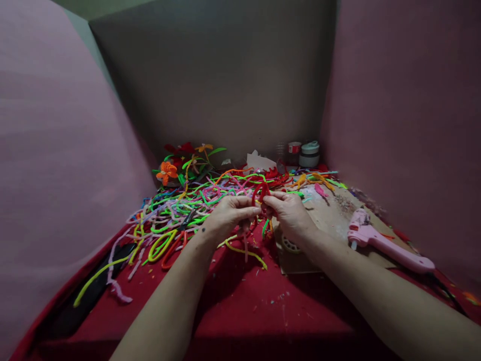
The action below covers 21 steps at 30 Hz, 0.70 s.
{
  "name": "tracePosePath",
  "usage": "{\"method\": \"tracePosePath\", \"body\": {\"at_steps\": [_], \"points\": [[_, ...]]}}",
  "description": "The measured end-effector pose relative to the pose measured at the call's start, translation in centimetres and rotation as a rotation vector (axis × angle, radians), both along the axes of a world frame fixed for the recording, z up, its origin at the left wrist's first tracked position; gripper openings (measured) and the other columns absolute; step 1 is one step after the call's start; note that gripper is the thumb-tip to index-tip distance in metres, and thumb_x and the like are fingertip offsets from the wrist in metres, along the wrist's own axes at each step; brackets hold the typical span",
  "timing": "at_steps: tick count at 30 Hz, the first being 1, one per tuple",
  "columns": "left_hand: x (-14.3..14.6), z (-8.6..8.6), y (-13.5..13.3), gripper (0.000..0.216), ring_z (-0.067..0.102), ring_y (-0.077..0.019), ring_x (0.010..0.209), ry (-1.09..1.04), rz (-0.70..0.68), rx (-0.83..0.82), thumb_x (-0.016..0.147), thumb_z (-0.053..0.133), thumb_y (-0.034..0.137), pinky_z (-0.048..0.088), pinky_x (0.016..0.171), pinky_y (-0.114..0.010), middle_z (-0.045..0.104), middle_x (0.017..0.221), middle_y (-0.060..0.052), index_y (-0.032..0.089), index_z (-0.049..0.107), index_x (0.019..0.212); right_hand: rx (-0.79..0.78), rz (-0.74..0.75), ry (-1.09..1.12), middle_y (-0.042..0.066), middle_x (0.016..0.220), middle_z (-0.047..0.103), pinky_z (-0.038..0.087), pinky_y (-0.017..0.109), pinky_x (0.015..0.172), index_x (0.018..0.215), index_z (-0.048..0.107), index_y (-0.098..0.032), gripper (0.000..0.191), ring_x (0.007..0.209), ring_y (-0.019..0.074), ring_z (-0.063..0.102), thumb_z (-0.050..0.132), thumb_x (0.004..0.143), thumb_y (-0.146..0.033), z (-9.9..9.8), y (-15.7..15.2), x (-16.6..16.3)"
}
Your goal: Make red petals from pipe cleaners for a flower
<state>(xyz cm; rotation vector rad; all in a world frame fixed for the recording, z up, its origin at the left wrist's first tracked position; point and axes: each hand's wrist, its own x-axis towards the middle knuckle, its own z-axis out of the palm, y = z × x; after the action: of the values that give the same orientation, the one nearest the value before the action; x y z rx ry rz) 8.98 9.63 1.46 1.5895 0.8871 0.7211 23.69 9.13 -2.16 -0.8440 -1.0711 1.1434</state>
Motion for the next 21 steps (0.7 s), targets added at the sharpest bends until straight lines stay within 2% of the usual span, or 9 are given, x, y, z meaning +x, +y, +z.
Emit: {"method": "tracePosePath", "body": {"at_steps": [5,9,15,21], "points": [[0.4,0.1,-0.1,0.019,0.051,-0.0065,0.042,-0.232,0.179,0.107,0.07,0.066,0.031,0.039,0.037,-0.016,0.057,0.057,0.003,0.014,0.059,0.075,-0.043,0.007,-0.053,-0.004,0.048,0.048,0.026,0.024,0.047,0.055,0.058,-0.013,0.011,0.047,0.0073,0.037,0.057,0.063,-0.021,-0.3,0.1,0.0],[0.8,0.0,-0.2,0.02,0.053,-0.0085,0.043,-0.252,0.225,0.173,0.072,0.065,0.032,0.041,0.038,-0.018,0.058,0.056,0.002,0.014,0.057,0.076,-0.045,0.023,-0.073,-0.004,0.048,0.048,0.026,0.024,0.047,0.055,0.057,-0.014,0.013,0.046,0.0072,0.037,0.058,0.065,-0.023,-0.6,0.0,-0.2],[1.2,-0.3,-0.6,0.013,0.048,-0.0082,0.041,-0.077,0.264,0.381,0.075,0.059,0.028,0.039,0.041,-0.02,0.054,0.052,0.003,0.016,0.057,0.073,-0.094,0.04,-0.063,-0.002,0.05,0.053,0.029,0.023,0.045,0.055,0.057,-0.014,0.016,0.044,0.0075,0.041,0.061,0.064,-0.027,0.0,-0.6,-0.4],[1.1,-0.9,-0.7,0.011,0.048,-0.0082,0.05,0.162,0.283,0.664,0.074,0.059,0.024,0.036,0.05,-0.018,0.054,0.055,0.003,0.017,0.059,0.066,-0.123,0.036,-0.059,0.0,0.049,0.054,0.033,0.023,0.044,0.052,0.059,-0.013,0.015,0.044,0.008,0.043,0.061,0.062,-0.023,0.2,-0.8,-0.4]]}}
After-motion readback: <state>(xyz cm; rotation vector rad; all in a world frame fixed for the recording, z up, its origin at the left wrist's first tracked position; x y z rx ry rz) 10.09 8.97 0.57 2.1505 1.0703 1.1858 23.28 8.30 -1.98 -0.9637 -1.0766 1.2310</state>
